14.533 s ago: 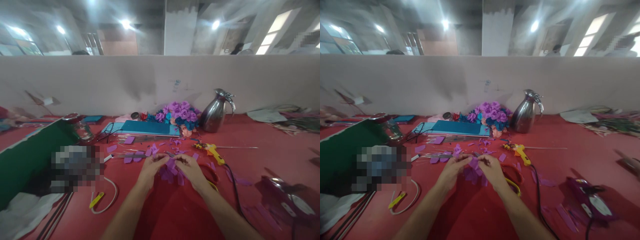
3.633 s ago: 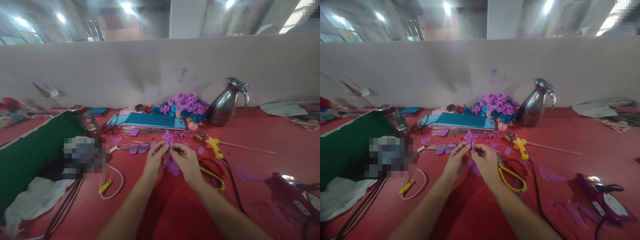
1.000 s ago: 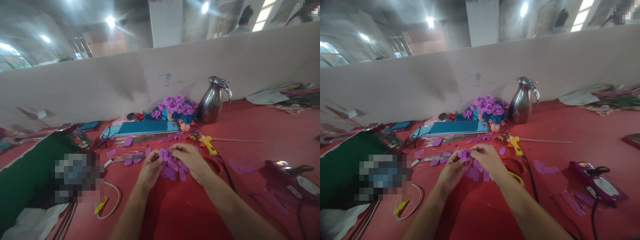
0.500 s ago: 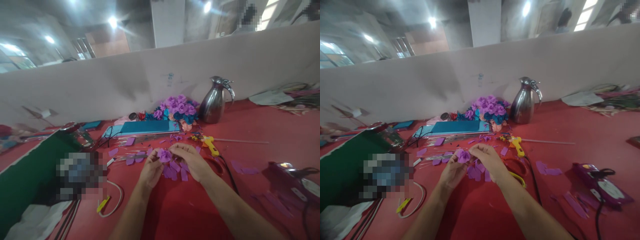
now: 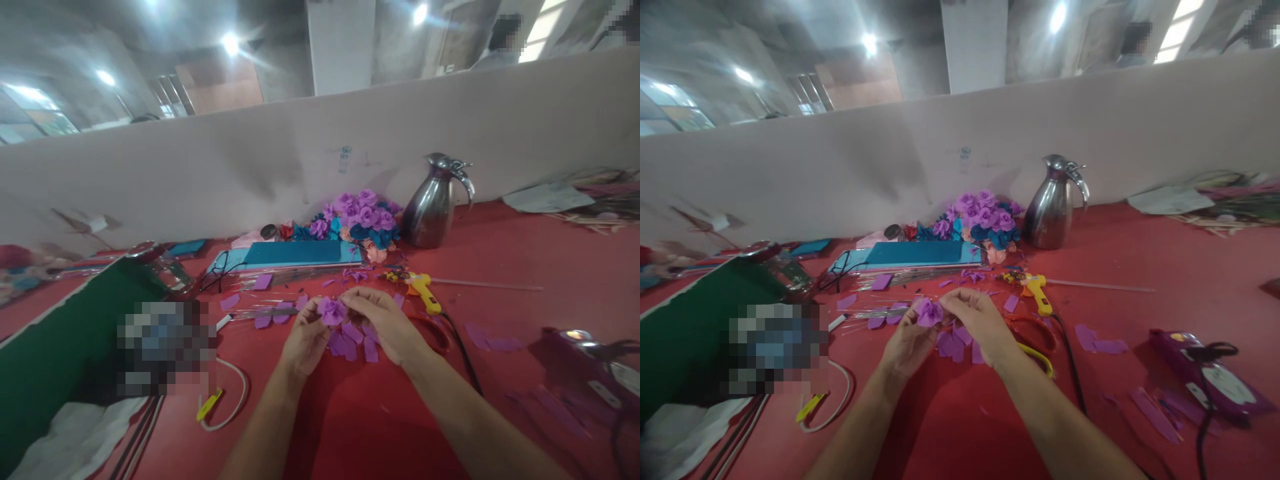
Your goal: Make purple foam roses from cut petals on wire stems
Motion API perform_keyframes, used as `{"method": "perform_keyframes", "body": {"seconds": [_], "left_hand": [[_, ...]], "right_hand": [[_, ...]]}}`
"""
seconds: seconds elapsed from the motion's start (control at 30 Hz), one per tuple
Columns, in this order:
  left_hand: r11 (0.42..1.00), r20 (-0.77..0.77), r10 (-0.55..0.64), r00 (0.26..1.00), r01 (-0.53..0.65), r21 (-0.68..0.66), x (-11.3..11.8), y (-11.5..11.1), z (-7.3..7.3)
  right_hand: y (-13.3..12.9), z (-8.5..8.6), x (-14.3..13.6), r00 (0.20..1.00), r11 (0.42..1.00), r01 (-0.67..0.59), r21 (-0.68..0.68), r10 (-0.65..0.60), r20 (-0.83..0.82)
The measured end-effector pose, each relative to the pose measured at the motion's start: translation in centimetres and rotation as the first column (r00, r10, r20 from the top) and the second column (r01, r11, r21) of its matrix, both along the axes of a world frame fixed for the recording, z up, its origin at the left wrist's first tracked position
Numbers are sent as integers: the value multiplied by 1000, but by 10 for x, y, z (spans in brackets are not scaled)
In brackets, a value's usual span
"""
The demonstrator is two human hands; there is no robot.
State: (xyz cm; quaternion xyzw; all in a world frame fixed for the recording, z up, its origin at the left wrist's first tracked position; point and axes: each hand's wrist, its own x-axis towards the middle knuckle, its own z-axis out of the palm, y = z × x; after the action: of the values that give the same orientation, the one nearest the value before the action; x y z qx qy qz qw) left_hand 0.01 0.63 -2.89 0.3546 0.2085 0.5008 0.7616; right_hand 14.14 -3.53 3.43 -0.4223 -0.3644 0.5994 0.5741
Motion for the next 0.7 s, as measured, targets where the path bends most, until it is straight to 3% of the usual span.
{"method": "perform_keyframes", "body": {"seconds": [0.27,0.47,0.63,0.7], "left_hand": [[1000,17,24,1000,-24,-17,1,0,3],[1000,10,28,1000,-28,-13,2,-1,5],[1000,16,29,999,-29,-10,2,-2,7],[999,27,49,998,-48,-25,3,-3,8]], "right_hand": [[0,-2,2,999,998,41,50,-40,-23],[0,-3,-2,998,999,9,33,-11,54],[2,-5,-1,995,999,-43,21,44,-85],[2,-6,1,990,999,26,40,-20,-138]]}}
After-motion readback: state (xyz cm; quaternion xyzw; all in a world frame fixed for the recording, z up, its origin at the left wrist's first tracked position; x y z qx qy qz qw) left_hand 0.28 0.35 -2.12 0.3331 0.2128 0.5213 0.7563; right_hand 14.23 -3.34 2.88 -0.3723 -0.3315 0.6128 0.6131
